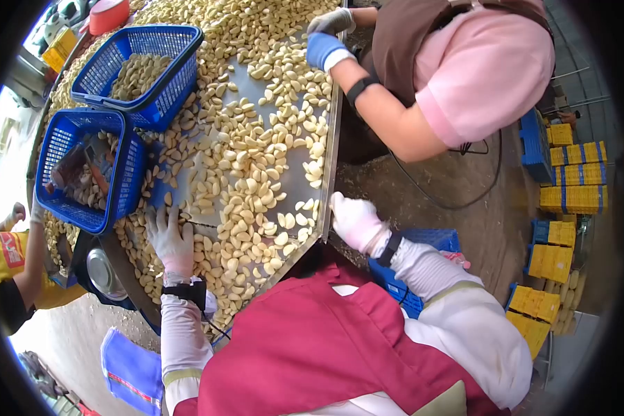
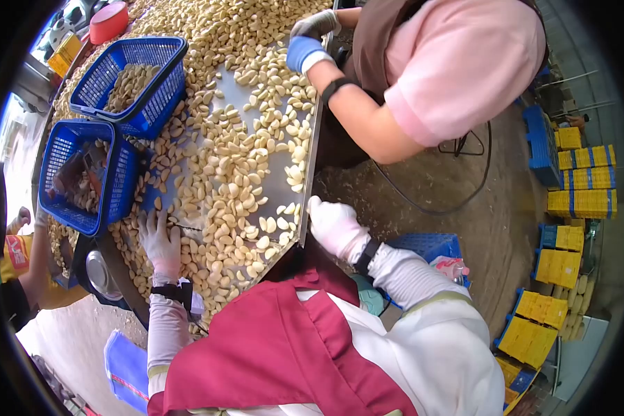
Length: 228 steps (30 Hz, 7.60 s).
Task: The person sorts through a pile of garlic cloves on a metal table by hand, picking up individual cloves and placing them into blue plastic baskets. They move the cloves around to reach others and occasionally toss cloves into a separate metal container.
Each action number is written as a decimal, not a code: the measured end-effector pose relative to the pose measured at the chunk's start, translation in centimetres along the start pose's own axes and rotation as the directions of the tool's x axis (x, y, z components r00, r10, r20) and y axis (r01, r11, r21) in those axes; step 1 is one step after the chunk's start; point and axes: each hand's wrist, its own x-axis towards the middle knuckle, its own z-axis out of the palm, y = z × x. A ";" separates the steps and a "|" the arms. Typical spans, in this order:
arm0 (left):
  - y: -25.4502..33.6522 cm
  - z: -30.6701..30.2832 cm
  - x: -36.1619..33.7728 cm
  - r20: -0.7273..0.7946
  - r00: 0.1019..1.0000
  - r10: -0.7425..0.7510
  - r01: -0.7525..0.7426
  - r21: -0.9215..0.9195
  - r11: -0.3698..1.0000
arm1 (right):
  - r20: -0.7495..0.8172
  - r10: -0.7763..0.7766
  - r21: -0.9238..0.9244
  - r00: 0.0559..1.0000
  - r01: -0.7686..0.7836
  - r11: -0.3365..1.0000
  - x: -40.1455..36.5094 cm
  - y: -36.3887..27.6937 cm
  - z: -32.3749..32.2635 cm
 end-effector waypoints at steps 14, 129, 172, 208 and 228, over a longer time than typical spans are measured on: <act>11.8 -3.2 -0.7 0.069 0.823 0.564 -0.512 -0.342 0.788 | -0.150 -0.614 0.736 0.775 0.503 0.454 1.0 -3.4 -10.8; 4.5 -2.1 -0.6 0.157 0.985 -0.075 0.116 -0.272 0.955 | -0.237 -0.616 0.067 0.751 0.646 0.761 16.3 -16.0 -9.5; 4.3 -2.5 5.3 -0.193 0.945 -0.265 0.110 -0.576 0.810 | 0.160 -0.314 0.921 0.936 -0.028 0.389 15.0 -14.5 -12.6; -1.2 -1.7 2.8 -0.208 0.973 -0.103 0.061 -0.196 0.979 | -0.427 -0.416 0.653 0.803 0.592 0.472 18.6 -15.8 -17.9; -1.3 -1.8 2.6 -0.165 0.977 -0.136 0.098 -0.219 0.971 | -0.280 -0.514 0.414 0.811 0.585 0.697 16.4 -14.9 -9.9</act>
